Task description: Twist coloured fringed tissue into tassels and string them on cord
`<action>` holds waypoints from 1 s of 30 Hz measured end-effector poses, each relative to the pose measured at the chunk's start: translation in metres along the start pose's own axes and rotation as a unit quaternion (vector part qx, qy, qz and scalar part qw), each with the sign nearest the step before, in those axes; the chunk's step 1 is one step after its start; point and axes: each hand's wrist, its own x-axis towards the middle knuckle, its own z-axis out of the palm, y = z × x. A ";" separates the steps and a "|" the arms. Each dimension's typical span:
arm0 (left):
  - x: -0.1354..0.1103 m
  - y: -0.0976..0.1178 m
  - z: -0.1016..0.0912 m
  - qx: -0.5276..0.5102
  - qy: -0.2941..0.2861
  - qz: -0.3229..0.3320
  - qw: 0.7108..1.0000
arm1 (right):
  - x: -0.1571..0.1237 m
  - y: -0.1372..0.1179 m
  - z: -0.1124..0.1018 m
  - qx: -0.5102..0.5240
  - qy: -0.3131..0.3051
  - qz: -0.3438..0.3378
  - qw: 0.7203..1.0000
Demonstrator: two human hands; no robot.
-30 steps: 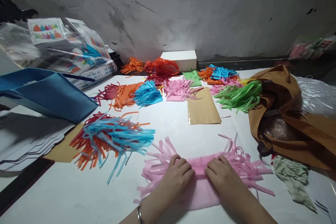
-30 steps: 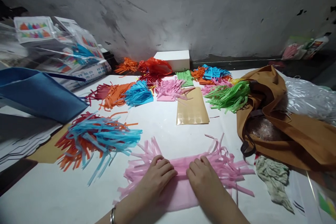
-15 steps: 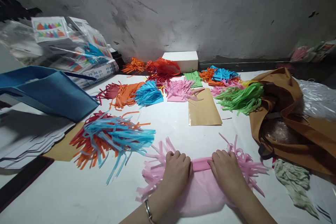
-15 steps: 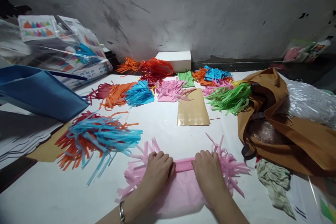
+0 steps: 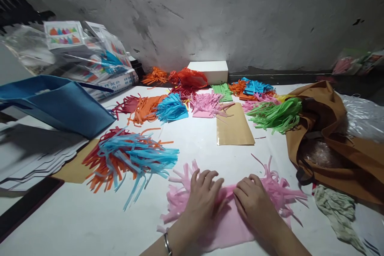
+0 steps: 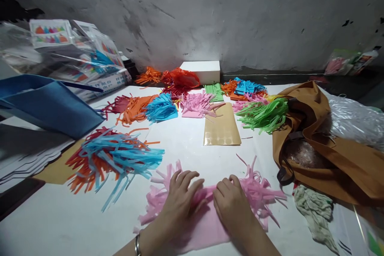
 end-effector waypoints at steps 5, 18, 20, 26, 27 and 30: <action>-0.006 -0.003 0.002 -0.045 -0.021 0.067 0.996 | 0.000 -0.008 -0.004 0.015 -0.030 0.007 0.999; -0.010 -0.004 -0.001 -0.066 -0.065 -0.015 0.996 | -0.013 0.015 -0.015 0.039 -0.090 0.080 0.992; -0.007 -0.003 0.002 -0.037 -0.072 -0.031 0.996 | -0.012 0.014 -0.013 0.004 -0.094 0.092 0.991; 0.003 0.000 0.008 0.009 -0.100 -0.059 0.993 | -0.012 0.008 -0.004 -0.076 -0.060 0.143 0.985; 0.003 0.000 0.008 0.007 -0.104 -0.053 0.993 | -0.011 0.006 -0.004 -0.063 -0.049 0.137 0.987; 0.003 0.000 0.006 -0.011 -0.115 -0.031 0.993 | -0.008 -0.001 -0.005 -0.006 -0.040 0.064 0.997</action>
